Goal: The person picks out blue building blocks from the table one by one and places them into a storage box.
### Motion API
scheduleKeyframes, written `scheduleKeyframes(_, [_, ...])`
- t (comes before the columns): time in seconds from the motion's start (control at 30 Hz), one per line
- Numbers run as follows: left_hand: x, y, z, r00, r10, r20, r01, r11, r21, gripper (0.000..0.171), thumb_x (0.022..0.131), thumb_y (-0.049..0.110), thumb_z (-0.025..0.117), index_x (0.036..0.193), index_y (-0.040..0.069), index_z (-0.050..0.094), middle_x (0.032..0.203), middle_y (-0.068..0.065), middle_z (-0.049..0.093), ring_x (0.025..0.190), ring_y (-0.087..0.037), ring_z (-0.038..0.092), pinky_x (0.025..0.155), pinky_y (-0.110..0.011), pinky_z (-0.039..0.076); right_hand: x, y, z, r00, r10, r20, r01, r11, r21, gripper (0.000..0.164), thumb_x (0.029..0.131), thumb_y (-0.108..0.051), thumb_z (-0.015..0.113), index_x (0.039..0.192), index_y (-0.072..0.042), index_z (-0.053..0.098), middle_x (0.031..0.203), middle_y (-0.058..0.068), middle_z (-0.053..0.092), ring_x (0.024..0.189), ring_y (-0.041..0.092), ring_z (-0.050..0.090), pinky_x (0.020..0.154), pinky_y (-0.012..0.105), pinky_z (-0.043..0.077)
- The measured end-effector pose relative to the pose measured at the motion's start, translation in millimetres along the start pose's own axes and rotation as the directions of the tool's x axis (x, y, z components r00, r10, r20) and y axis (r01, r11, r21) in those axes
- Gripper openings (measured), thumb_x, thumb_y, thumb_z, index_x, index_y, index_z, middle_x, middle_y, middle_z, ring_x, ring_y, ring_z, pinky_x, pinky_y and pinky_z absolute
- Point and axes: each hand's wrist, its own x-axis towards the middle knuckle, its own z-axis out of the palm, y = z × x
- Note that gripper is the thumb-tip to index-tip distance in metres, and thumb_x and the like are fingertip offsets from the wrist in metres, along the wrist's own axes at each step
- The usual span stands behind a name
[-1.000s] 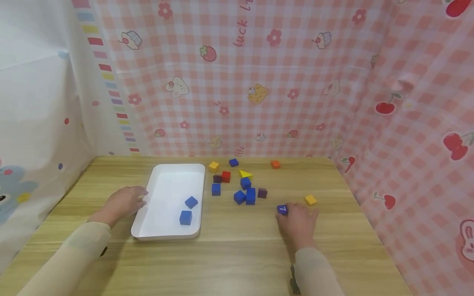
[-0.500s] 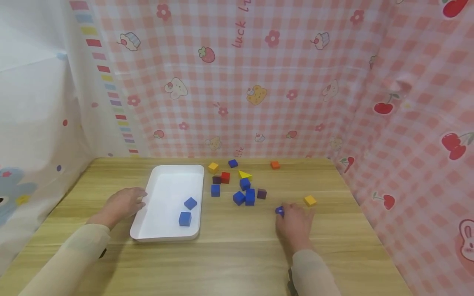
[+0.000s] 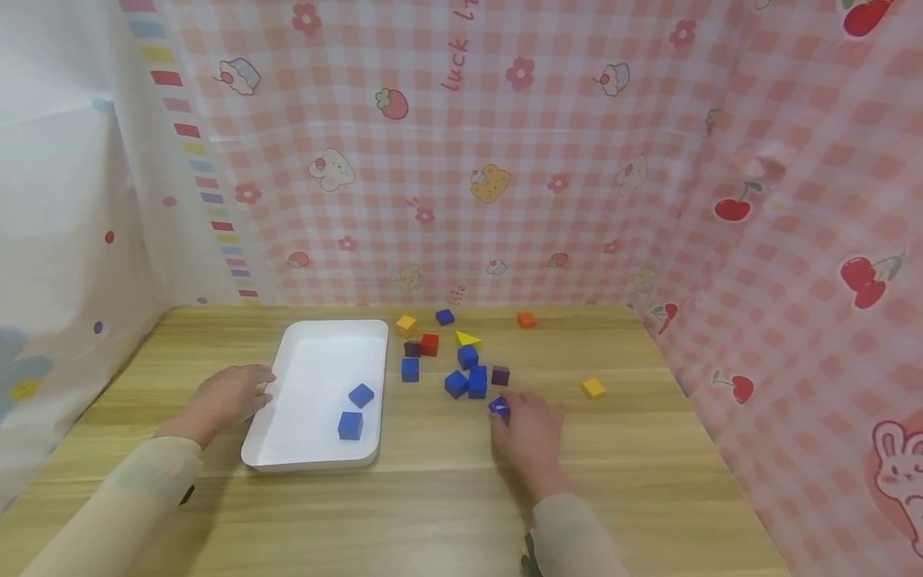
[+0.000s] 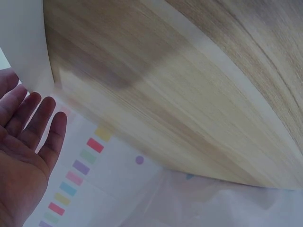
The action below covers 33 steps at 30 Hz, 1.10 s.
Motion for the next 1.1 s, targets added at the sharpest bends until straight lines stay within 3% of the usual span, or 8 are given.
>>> scheduleKeyframes(0.3, [0.9, -0.6, 1.2, 1.000, -0.001, -0.001, 0.001, 1.000, -0.002, 0.032, 0.089, 0.008, 0.069, 0.116, -0.008, 0.066, 0.127, -0.028, 0.060, 0.115, -0.048, 0.057, 0.096, -0.058, 0.045, 3, -29, 4, 0.999, -0.033, 0.034, 0.032, 0.999, 0.025, 0.045, 0.092, -0.033, 0.070, 0.131, -0.011, 0.064, 0.130, 0.016, 0.062, 0.125, 0.038, 0.052, 0.110, 0.072, 0.013])
scheduleKeyframes(0.6, [2.5, -1.0, 1.6, 1.000, -0.004, 0.006, 0.004, 1.000, -0.008, 0.032, 0.089, 0.008, 0.069, 0.116, -0.008, 0.066, 0.126, -0.028, 0.061, 0.114, -0.048, 0.057, 0.096, -0.058, 0.046, -3, -58, 8, 0.994, -0.103, 0.046, 0.102, 0.995, 0.012, 0.042, 0.091, -0.034, 0.071, 0.128, -0.013, 0.066, 0.125, 0.012, 0.064, 0.122, 0.035, 0.055, 0.111, 0.070, 0.015])
scheduleKeyframes(1.1, [3.3, -0.1, 2.4, 1.000, -0.019, 0.014, 0.019, 1.000, -0.013, 0.032, 0.089, 0.008, 0.068, 0.117, -0.008, 0.066, 0.126, -0.028, 0.061, 0.115, -0.047, 0.057, 0.096, -0.058, 0.045, -7, -92, 13, 0.966, -0.237, 0.100, 0.240, 0.971, -0.011, 0.042, 0.092, -0.035, 0.070, 0.130, -0.017, 0.065, 0.128, 0.009, 0.063, 0.124, 0.034, 0.054, 0.112, 0.069, 0.017])
